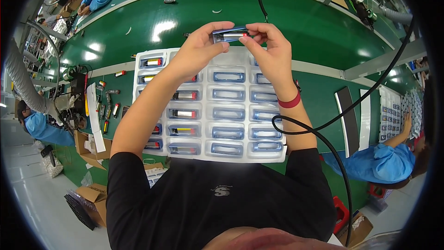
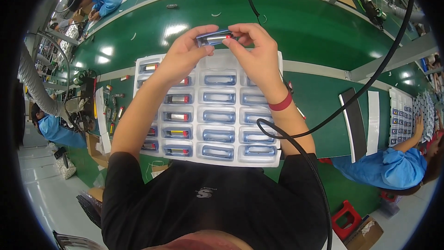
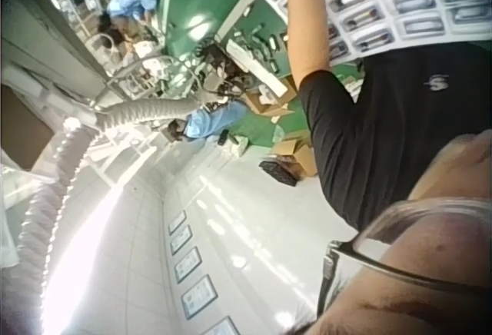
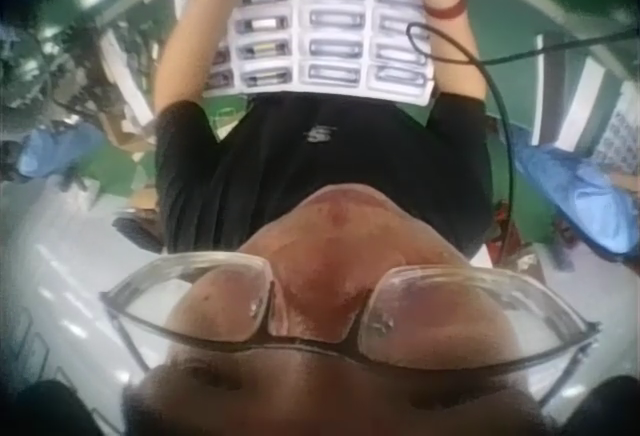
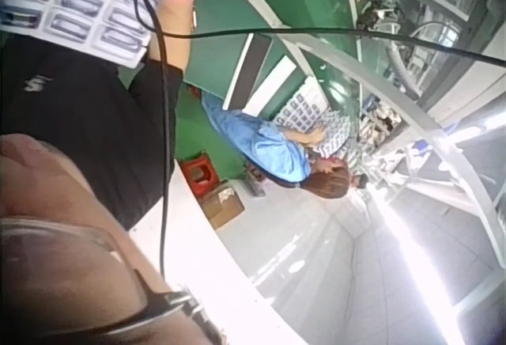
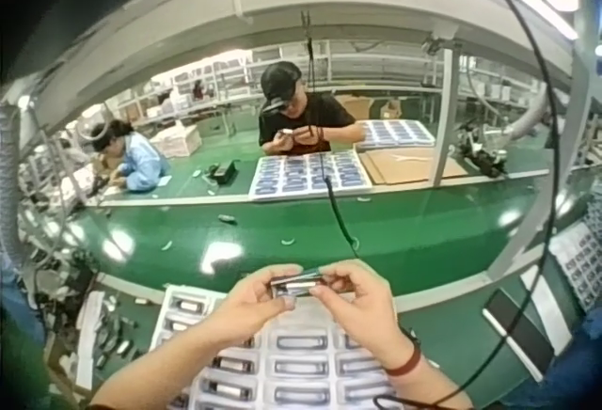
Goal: The person assembles electronic components by inserting small batteries or capacitors into blue plastic housings by hand, then places the assembled components into a white organizing tray.
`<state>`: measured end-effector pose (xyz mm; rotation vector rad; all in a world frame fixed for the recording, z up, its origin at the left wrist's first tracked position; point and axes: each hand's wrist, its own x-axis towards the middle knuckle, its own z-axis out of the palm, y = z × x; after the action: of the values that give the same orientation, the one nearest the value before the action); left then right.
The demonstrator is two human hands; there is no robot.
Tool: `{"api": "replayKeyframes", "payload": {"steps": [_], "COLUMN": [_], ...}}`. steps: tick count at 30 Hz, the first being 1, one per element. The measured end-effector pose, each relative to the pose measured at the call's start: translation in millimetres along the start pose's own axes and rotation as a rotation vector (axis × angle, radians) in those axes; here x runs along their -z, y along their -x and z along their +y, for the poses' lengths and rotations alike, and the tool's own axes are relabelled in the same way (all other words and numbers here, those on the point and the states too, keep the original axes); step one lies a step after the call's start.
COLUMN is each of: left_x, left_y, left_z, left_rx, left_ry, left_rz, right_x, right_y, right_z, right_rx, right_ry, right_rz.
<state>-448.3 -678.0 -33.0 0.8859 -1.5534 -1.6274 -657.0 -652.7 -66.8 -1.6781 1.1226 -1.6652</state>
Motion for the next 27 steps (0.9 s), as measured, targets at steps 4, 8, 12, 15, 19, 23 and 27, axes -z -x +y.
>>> {"api": "replayKeyframes", "payload": {"steps": [4,8,12,15,19,23,27], "left_x": [4.2,-0.8,-6.2,-6.9,-11.4,-15.3,-13.1], "left_y": [0.1,-1.1,-3.7,-5.2,-3.5,-6.6,-11.7], "left_z": [7.0,2.3,0.6,-0.1,0.1,1.4,-0.2], "left_rx": [0.133,0.039,-0.046,-0.026,-0.029,-0.075,-0.11], "left_ry": [-0.066,0.007,-0.018,0.003,-0.019,-0.142,-0.104], "left_rz": [-0.011,0.044,0.023,0.028,0.073,0.082,0.071], "right_x": [-2.3,-4.3,-3.2,0.5,-4.0,-0.5,0.0], "right_y": [0.7,0.4,2.5,-0.2,2.3,3.1,0.0], "right_z": [3.1,-13.0,-16.8,-8.2,0.5,-2.6,-10.5], "right_rx": [-0.092,0.064,0.15,-0.025,-0.096,-0.205,-0.018], "right_ry": [-0.099,0.086,0.309,0.103,-0.086,-0.23,-0.051], "right_rz": [0.0,0.007,0.039,0.039,0.063,0.06,0.078]}}
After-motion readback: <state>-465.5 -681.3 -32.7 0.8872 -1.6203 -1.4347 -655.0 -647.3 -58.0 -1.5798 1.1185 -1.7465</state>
